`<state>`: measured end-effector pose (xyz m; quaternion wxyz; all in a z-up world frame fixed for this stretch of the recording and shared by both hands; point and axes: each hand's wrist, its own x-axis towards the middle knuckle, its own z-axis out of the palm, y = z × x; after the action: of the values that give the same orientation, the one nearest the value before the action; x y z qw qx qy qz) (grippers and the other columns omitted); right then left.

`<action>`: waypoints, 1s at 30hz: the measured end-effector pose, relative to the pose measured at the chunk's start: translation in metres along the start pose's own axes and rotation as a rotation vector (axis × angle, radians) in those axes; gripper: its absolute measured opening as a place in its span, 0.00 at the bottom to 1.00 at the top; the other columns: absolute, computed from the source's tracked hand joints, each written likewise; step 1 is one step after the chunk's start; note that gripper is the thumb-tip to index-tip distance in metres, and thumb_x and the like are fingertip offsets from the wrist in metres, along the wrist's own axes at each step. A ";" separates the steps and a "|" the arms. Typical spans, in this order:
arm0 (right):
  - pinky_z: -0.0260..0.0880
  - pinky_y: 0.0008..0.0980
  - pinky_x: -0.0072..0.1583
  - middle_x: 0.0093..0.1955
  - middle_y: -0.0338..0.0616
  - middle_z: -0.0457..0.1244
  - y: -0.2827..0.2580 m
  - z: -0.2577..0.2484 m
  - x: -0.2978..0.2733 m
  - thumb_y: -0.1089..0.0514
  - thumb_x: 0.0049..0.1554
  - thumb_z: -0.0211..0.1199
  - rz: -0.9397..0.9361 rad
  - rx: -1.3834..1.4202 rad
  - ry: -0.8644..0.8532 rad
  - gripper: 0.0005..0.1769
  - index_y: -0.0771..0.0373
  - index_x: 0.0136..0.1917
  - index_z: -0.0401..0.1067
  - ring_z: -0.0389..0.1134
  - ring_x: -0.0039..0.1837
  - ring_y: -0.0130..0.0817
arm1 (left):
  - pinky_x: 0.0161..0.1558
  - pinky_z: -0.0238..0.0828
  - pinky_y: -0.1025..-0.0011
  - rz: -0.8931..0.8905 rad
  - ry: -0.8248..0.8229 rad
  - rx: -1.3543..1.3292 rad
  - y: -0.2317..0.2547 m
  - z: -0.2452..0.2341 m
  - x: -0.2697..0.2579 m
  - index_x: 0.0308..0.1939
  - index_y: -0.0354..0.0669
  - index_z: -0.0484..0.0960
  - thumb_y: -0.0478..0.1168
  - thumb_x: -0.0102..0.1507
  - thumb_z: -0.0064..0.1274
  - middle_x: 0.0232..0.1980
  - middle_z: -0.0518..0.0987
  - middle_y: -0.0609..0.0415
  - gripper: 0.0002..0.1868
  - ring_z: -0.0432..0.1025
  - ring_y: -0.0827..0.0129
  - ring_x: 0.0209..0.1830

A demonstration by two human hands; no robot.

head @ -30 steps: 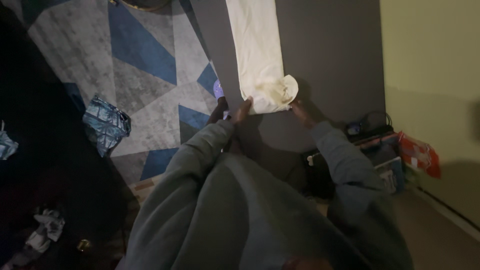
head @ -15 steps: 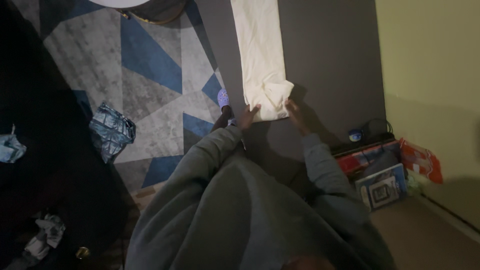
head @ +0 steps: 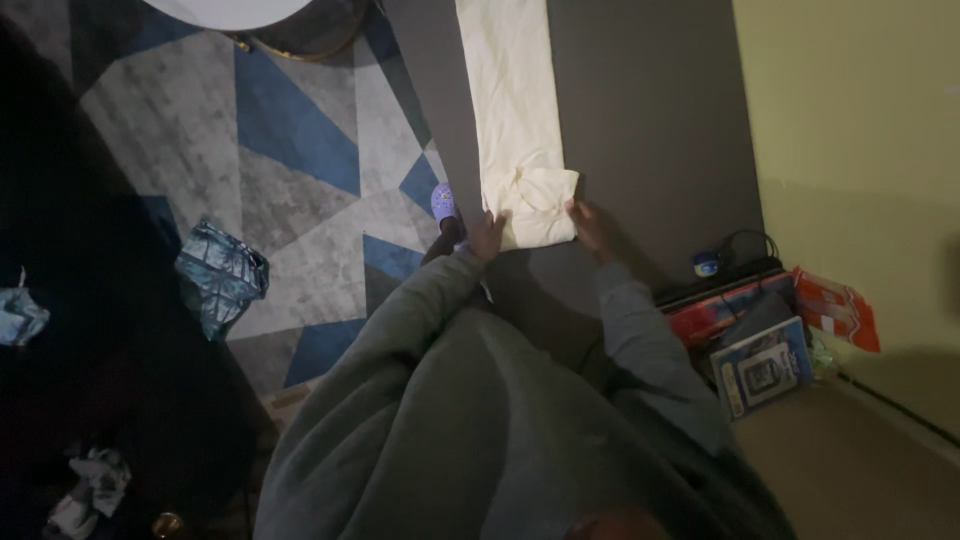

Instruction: The person folds a light-colored shirt and a dark-colored shirt one at a time on a desk, smoothing the fabric with their hands before placing the folded items on a nearby table.

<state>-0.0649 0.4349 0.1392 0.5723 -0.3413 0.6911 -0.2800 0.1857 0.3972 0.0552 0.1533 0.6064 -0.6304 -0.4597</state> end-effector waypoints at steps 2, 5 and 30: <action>0.66 0.41 0.65 0.60 0.50 0.71 -0.027 -0.015 -0.012 0.40 0.72 0.43 -0.075 -0.407 0.010 0.31 0.64 0.64 0.76 0.71 0.63 0.45 | 0.54 0.71 0.50 -0.146 0.040 -0.211 -0.003 -0.008 -0.003 0.60 0.35 0.74 0.56 0.71 0.43 0.49 0.80 0.32 0.27 0.75 0.39 0.51; 0.65 0.45 0.68 0.64 0.52 0.68 -0.056 -0.002 -0.028 0.49 0.67 0.50 -0.321 -0.718 0.498 0.21 0.60 0.66 0.74 0.68 0.67 0.53 | 0.58 0.71 0.50 0.078 0.067 -0.091 -0.011 -0.024 -0.004 0.64 0.39 0.71 0.46 0.71 0.42 0.54 0.78 0.34 0.21 0.73 0.41 0.55; 0.55 0.44 0.77 0.77 0.50 0.60 -0.065 -0.021 0.006 0.54 0.54 0.67 -0.570 -0.534 -0.235 0.35 0.62 0.73 0.67 0.58 0.79 0.47 | 0.71 0.58 0.53 0.747 -0.420 -0.035 -0.036 -0.054 0.055 0.73 0.44 0.69 0.36 0.62 0.49 0.74 0.67 0.41 0.33 0.64 0.44 0.72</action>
<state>-0.0761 0.3908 0.1902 0.4382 -0.6854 0.5470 -0.1975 0.2369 0.3320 0.0358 0.1878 0.2267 -0.8163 -0.4969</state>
